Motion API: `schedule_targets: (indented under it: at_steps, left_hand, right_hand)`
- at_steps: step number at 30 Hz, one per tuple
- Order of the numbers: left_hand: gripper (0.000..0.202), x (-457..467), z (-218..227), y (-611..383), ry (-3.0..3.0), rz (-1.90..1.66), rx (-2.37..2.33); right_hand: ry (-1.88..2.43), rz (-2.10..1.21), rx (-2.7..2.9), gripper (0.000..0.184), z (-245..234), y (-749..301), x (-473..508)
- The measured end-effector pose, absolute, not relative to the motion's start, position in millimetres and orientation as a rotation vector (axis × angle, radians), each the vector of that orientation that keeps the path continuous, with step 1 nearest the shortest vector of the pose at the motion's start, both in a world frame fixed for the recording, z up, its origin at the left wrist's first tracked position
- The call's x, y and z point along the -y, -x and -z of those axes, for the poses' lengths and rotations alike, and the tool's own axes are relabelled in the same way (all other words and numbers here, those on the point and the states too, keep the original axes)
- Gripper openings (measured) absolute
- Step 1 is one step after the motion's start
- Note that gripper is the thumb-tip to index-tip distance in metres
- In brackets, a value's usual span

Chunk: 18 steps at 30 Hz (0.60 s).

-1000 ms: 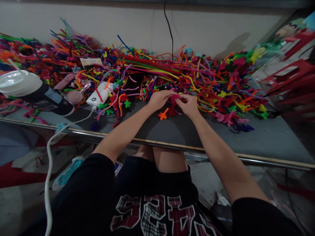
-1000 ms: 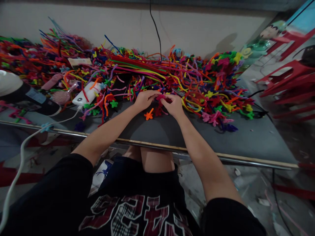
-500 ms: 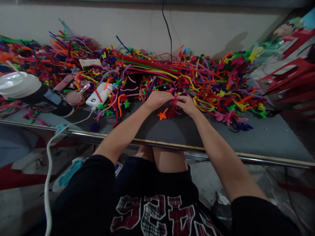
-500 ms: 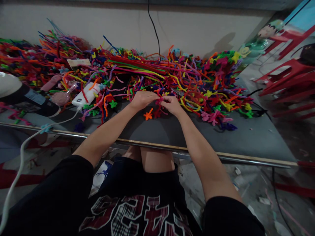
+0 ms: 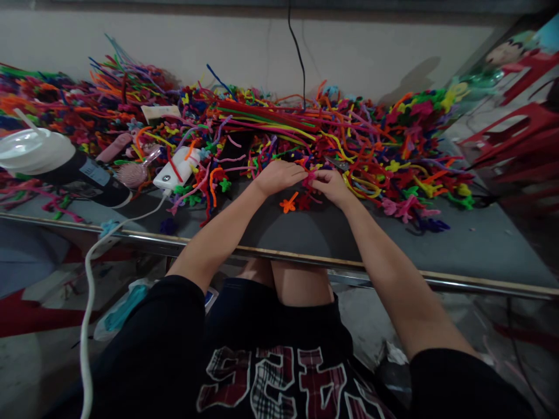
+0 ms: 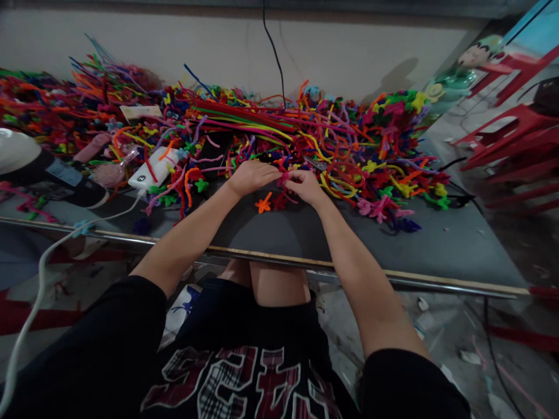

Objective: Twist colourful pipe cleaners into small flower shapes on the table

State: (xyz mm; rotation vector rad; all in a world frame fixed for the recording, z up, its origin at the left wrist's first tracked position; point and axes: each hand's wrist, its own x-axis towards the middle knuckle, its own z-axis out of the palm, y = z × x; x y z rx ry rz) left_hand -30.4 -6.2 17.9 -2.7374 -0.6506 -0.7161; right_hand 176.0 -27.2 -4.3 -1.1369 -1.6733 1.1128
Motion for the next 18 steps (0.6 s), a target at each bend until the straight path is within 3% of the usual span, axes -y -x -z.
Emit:
schedule_targets:
  at_steps: [11, 18]
  left_hand:
    - [0.032, 13.0, -19.7, 24.5, 2.671, 0.622, 0.676]
    - [0.03, 11.5, -13.2, 22.7, 2.737, 0.747, 0.832]
  right_hand:
    - [1.158, -0.904, 1.686, 0.018, 5.0, -174.8, 28.1]
    - [1.108, -0.938, 1.682, 0.027, 6.1, -176.1, 27.9]
